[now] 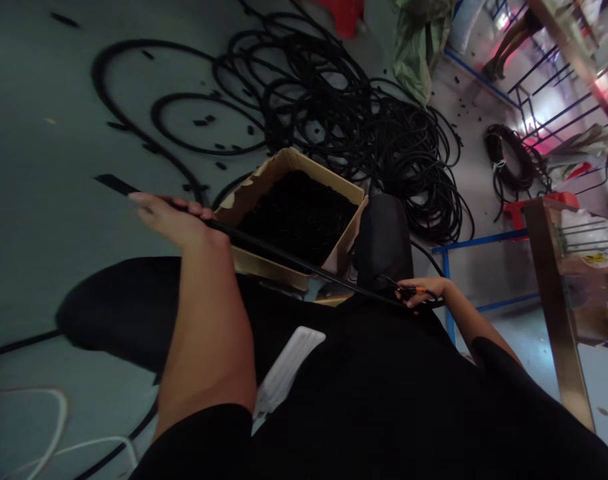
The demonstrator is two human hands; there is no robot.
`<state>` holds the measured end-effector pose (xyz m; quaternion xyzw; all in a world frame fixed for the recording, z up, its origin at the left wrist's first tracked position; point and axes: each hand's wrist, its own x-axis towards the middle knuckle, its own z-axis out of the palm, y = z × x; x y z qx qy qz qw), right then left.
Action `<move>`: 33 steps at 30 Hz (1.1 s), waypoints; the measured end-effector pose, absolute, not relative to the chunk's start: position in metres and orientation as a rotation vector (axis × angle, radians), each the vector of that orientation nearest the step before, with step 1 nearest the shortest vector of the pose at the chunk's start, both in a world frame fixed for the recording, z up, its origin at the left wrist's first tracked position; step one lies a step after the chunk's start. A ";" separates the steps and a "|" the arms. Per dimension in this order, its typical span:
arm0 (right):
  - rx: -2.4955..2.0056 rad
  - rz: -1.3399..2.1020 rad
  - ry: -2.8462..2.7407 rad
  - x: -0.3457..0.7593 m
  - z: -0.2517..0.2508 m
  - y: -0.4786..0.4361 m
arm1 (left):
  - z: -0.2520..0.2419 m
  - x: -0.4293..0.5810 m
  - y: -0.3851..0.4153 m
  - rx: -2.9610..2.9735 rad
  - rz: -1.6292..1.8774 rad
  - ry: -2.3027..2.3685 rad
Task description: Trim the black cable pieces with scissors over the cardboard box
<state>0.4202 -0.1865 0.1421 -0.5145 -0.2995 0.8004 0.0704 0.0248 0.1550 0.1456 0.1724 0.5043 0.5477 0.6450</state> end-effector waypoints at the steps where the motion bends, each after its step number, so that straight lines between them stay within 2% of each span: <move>1: -1.547 2.405 -0.895 0.422 0.144 -0.187 | 0.145 0.028 0.153 0.400 1.233 1.148; 4: -1.546 2.396 -0.860 0.426 0.150 -0.188 | 0.134 0.026 0.156 0.393 1.211 1.178; 9: -1.612 2.274 -0.890 0.431 0.152 -0.189 | 0.100 0.011 0.180 0.173 1.381 1.413; 15: -1.819 2.001 -1.112 0.454 0.168 -0.169 | 0.088 0.016 0.178 0.268 1.252 1.157; 21: -1.807 1.506 -1.258 0.451 0.176 -0.107 | 0.095 0.023 0.160 0.341 1.085 0.987; 25: -1.658 1.397 -1.293 0.404 0.138 -0.051 | 0.082 0.042 0.135 0.405 1.005 0.991; 29: -1.490 1.601 -1.145 0.336 0.076 -0.004 | 0.054 0.069 0.103 0.511 0.888 1.023; 33: -1.636 1.745 -0.990 0.281 0.025 0.021 | 0.021 0.077 0.082 0.734 0.774 1.056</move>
